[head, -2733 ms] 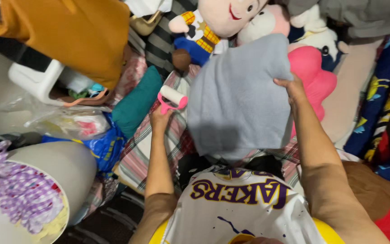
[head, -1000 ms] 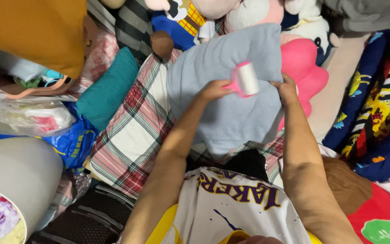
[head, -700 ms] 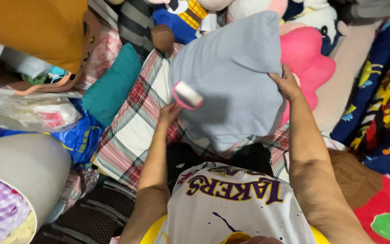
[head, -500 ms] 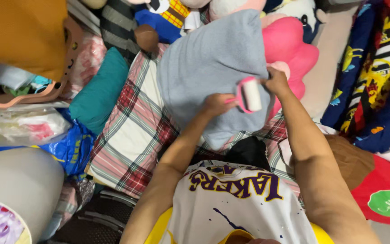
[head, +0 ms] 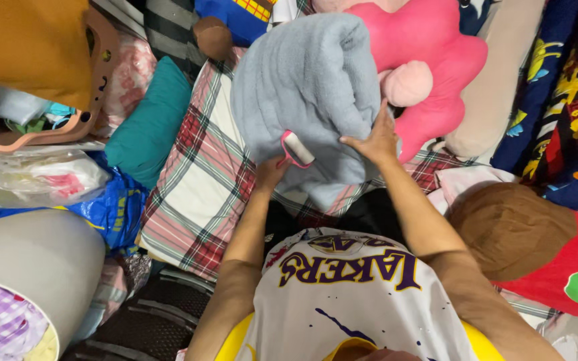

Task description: The person uses a lint roller to clean a red plush toy, a gray hoodie, and a plaid bedsheet. They also rearrange several stuffed toys and pillows on the bed.

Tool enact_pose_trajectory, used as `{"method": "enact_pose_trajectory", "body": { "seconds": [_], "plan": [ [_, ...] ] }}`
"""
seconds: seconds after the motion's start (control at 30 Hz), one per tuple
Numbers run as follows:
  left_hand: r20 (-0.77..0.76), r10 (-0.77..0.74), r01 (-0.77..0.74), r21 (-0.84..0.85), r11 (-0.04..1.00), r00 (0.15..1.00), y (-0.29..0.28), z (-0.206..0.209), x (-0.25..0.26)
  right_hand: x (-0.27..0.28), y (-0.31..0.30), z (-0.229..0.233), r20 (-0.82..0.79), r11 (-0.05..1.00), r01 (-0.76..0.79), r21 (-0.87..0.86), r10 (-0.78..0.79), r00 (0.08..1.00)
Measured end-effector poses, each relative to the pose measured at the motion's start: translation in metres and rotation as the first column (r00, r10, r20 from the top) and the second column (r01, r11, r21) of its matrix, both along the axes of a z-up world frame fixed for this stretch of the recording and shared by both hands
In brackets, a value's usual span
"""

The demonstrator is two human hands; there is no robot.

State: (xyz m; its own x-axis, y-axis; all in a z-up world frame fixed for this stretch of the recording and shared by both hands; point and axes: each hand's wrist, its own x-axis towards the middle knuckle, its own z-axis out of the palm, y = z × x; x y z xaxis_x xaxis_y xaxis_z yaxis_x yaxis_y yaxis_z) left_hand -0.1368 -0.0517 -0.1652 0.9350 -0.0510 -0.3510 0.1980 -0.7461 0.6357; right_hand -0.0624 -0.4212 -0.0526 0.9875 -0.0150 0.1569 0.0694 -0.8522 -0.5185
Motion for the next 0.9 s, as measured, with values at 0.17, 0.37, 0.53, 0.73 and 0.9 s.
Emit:
{"method": "enact_pose_trajectory", "body": {
  "seconds": [0.17,0.37,0.53,0.73,0.9],
  "plan": [
    [0.104,0.039,-0.01,-0.269,0.963,0.994,-0.043,0.065,0.022,0.07,-0.002,0.044,-0.245,0.995,-0.01,-0.102,-0.015,0.969],
    [0.453,-0.045,0.262,-0.43,0.864,0.891,-0.148,0.128,0.041,0.164,-0.044,0.083,-0.187,0.992,-0.125,-0.018,0.12,0.975],
    [0.372,-0.143,0.193,-0.1,0.976,0.917,-0.154,0.048,0.059,0.169,-0.072,0.077,-0.198,0.999,0.028,0.043,-0.019,0.98],
    [-0.12,0.153,-0.135,0.145,0.98,0.981,0.058,0.01,-0.027,0.165,-0.079,0.065,-0.239,0.991,0.117,0.066,-0.099,0.966],
    [0.1,0.186,-0.107,-0.521,0.847,0.977,-0.003,0.089,0.041,0.156,-0.065,0.059,-0.24,0.991,0.111,-0.069,-0.125,0.963]
  ]
}}
